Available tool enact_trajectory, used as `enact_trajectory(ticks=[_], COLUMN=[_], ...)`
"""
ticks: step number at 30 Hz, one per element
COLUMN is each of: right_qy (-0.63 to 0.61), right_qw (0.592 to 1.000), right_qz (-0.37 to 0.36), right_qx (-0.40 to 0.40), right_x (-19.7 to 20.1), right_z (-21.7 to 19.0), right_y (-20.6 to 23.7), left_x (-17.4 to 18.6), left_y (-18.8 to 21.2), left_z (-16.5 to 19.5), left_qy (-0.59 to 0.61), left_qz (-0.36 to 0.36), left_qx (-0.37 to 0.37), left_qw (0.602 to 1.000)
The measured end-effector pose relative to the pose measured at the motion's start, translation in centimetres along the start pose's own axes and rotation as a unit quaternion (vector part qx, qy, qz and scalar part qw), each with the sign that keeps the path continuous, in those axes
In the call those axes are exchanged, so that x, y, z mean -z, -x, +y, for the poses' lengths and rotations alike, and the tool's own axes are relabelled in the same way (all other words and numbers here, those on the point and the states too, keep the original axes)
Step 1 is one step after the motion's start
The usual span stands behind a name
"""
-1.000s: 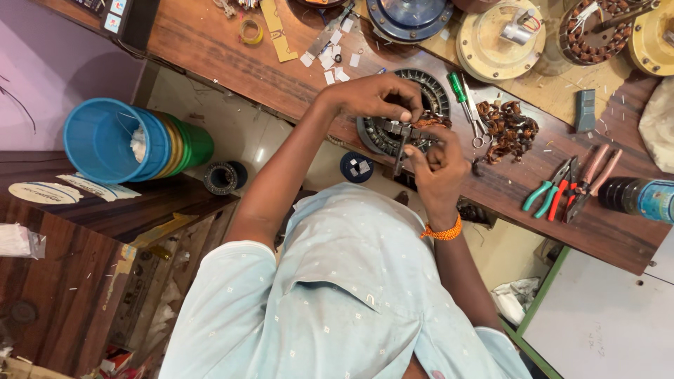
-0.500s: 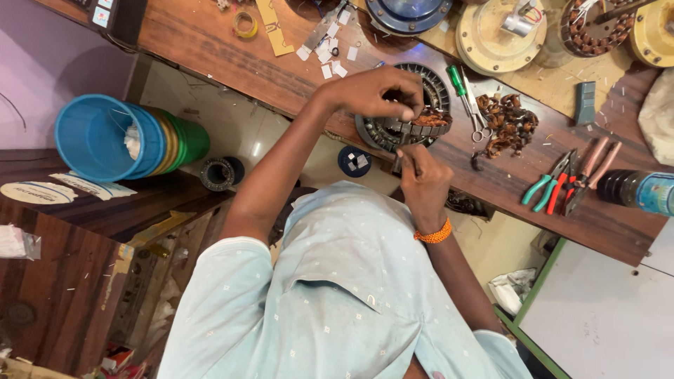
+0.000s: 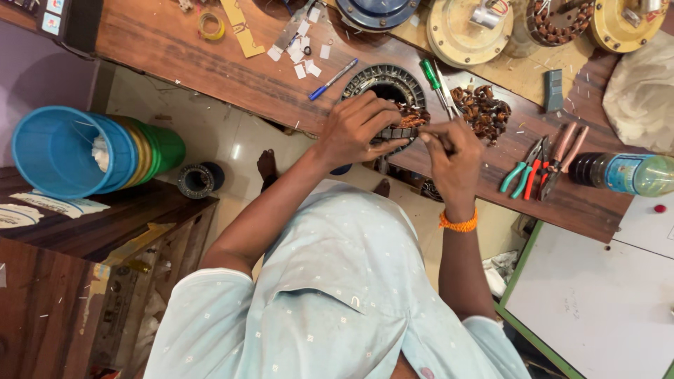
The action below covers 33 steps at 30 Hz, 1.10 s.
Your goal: The person sits at a workbench and rewinds an electric motor stator, inserting insulated copper wire coils one at a time into the slots of the stator held in a stand, pressing each coil down into place and taking new wire turns from a pile on the bench.
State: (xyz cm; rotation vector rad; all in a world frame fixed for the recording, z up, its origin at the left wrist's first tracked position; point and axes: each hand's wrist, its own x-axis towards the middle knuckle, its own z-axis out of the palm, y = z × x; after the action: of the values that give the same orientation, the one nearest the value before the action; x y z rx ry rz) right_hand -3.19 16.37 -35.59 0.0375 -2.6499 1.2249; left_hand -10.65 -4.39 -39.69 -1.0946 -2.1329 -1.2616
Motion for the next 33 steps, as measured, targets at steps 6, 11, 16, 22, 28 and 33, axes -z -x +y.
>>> enact_trajectory(ticks=[6, 11, 16, 22, 28, 33], right_qy=[-0.031, -0.078, -0.111, -0.029, 0.003, 0.014], right_qw=[0.998, 0.982, 0.981, 0.997, 0.997, 0.999], right_qz=[-0.046, -0.11, -0.104, -0.032, -0.026, 0.022], right_qx=[-0.042, -0.134, -0.124, -0.067, 0.074, 0.034], right_x=[0.0, 0.5, -0.9, -1.0, -1.8, -4.5], right_z=[-0.1, 1.0, 1.4, 0.1, -2.4, -1.6], right_y=[-2.4, -4.4, -6.3, -5.8, -0.7, 1.8], left_x=[-0.5, 0.2, -1.6, -2.9, -0.6, -0.3], left_y=[0.0, -0.5, -2.7, -3.1, -0.8, -1.5], left_z=[0.1, 1.2, 0.9, -3.3, -7.2, -8.3], left_qy=[-0.039, 0.03, 0.09, 0.307, 0.443, 0.45], left_qz=[0.014, -0.025, -0.096, -0.195, -0.248, -0.294], left_qx=[-0.011, 0.106, 0.318, 0.349, 0.18, 0.165], left_qw=[0.999, 0.994, 0.939, 0.864, 0.843, 0.827])
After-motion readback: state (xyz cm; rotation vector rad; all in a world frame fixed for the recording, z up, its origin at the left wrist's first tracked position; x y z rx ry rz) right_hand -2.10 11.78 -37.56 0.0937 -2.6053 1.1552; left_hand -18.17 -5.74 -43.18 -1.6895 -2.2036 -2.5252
